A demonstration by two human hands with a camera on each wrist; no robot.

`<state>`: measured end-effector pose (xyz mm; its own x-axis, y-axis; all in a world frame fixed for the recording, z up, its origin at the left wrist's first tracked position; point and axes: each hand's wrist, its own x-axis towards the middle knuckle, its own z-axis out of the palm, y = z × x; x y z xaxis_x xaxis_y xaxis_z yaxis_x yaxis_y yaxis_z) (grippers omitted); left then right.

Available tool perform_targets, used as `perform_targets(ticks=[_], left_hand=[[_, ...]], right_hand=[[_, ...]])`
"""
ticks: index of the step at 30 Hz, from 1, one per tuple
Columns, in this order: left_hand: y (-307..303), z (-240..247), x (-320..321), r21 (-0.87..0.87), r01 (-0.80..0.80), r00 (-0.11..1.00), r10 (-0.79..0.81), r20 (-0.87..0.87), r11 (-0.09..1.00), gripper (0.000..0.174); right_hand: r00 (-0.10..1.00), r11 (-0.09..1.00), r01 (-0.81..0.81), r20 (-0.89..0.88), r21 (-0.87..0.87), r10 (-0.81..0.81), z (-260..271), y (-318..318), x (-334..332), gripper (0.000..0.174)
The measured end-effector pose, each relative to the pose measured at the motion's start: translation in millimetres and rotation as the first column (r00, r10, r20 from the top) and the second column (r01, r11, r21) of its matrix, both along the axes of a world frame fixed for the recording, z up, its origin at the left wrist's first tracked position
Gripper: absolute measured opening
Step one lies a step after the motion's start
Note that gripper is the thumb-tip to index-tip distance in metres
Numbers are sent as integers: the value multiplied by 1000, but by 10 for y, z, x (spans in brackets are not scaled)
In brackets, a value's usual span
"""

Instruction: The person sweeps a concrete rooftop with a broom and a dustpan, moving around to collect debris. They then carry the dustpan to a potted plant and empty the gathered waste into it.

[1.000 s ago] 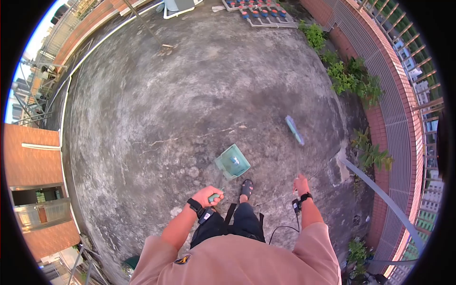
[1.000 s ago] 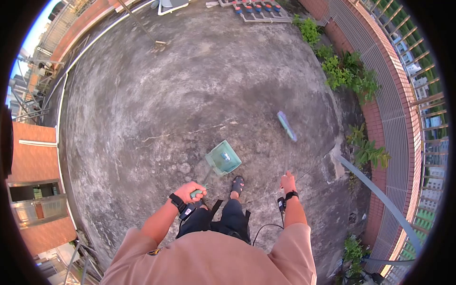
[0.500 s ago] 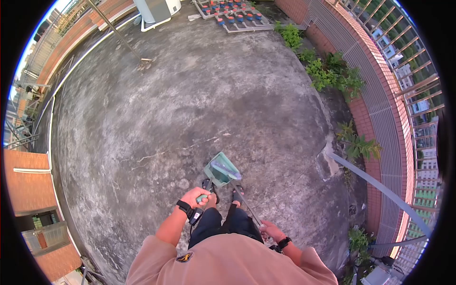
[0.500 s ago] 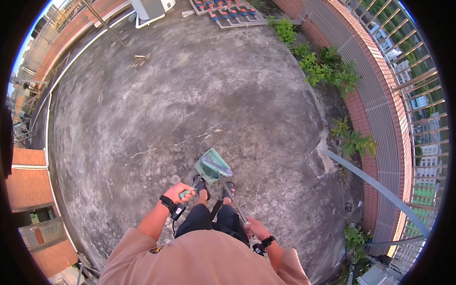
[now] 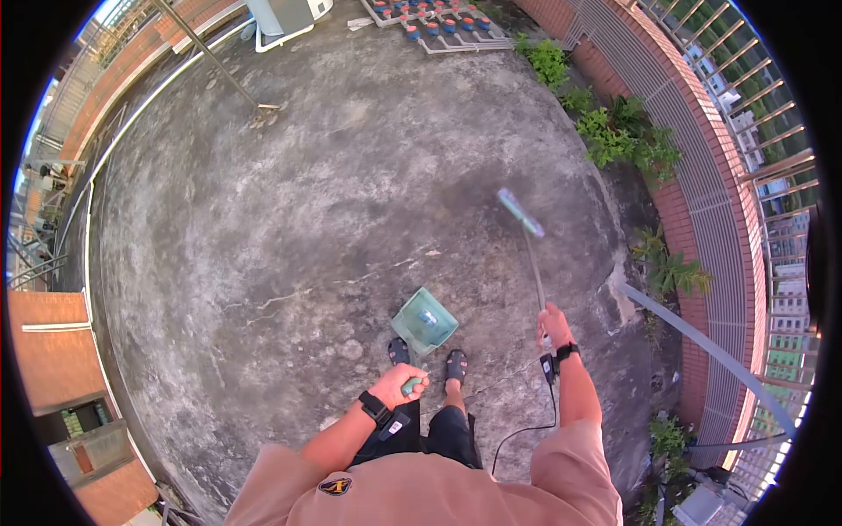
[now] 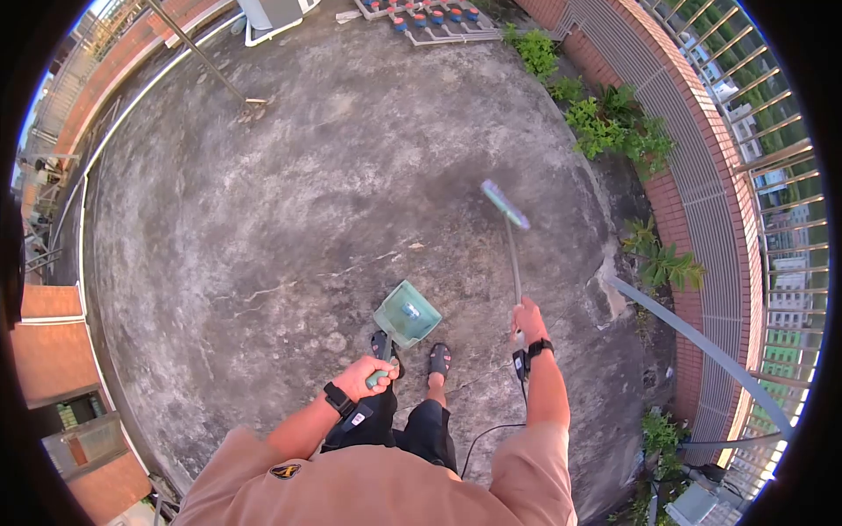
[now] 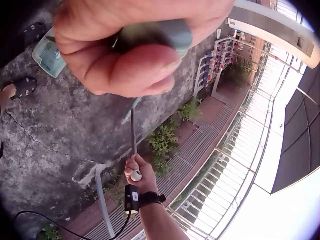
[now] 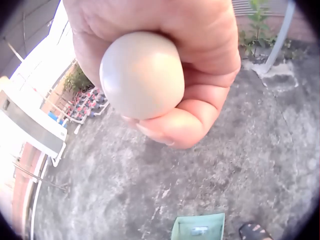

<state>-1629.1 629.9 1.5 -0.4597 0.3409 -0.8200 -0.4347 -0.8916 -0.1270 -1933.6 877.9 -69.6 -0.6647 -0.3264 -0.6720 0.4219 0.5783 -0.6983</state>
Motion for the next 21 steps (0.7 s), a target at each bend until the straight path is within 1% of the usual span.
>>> perform_targets(ticks=[1, 2, 3, 4, 6, 7, 8, 9, 10, 11, 12, 13, 14, 15, 16, 17, 18, 19, 21], left_hand=[[6, 39, -5, -19, -12, 1000, 12, -6, 1000, 9], [13, 38, 25, -4, -36, 999, 36, -34, 999, 8], [15, 39, 51, -11, -27, 999, 27, -27, 1000, 8], [1, 39, 62, -17, -19, 1000, 18, -23, 1000, 9], [-32, 45, 68, -13, -12, 1000, 12, -6, 1000, 9], [-47, 56, 75, -7, -10, 1000, 10, 7, 1000, 9], [-66, 59, 89, -2, -11, 1000, 11, 4, 1000, 9], [-95, 30, 85, -7, -12, 1000, 12, -8, 1000, 10], [-122, 2, 70, -11, -14, 1000, 13, -22, 1000, 10], [-152, -26, 59, -6, -15, 999, 15, -35, 1000, 10], [-181, -50, 62, 23, -20, 999, 20, -27, 1000, 10], [-197, -81, 57, 53, -24, 999, 25, -19, 998, 11], [-205, -113, 45, 61, -23, 999, 24, -29, 998, 11], [-223, -130, 36, 63, -12, 1000, 13, -18, 998, 11], [-241, -112, 17, 62, 2, 1000, -2, -7, 998, 11], [-239, -87, 14, 14, 24, 999, -23, -32, 1000, 10], [-246, -32, 2, 23, 39, 999, -38, -36, 999, 10], [-257, 24, -10, -2, 48, 998, -48, -27, 999, 9], [-258, 40, -30, -34, 73, 997, -73, -9, 997, 9]], right_hand=[[1000, 1000, 2, 9, -7, -2, -83, -134, -94, 37], [999, 997, -47, -21, 67, 49, -150, -255, -158, 34], [994, 985, -93, -47, 144, 101, -213, -313, -166, 31], [995, 986, -88, -42, 140, 94, -314, -308, -123, 31], [960, 944, -242, -86, 223, 266, -578, -190, 62, 30], [959, 938, -274, -8, 212, 282, -793, -24, 244, 27], [928, 905, -307, -116, 295, 353, -815, 127, 550, 21], [947, 901, -285, -46, 328, 316, -624, 253, 891, 30], [871, 826, -399, -115, 398, 477, -710, 558, 1257, 35], [901, 821, -406, 22, 401, 434, -400, 655, 1569, 40], [859, 814, -511, 212, 275, 467, -895, 1221, 1918, 49], [822, 756, -568, 178, 326, 541, 21, 970, 2082, 54], [811, 767, -573, 336, 290, 479, 378, 930, 2229, 55], [792, 782, -583, 369, 220, 486, 501, 1074, 2417, 52], [797, 786, -576, 369, 227, 478, 699, 1067, 2474, 52], [803, 809, -551, 395, 204, 447, 926, 1060, 2555, 52], [808, 833, -521, 421, 184, 413, 1060, 1078, 2627, 52], [853, 915, -369, 449, 161, 266, 1065, 1160, 2739, 52], [880, 935, -312, 422, 170, 217, 1062, 1180, 2841, 53]])
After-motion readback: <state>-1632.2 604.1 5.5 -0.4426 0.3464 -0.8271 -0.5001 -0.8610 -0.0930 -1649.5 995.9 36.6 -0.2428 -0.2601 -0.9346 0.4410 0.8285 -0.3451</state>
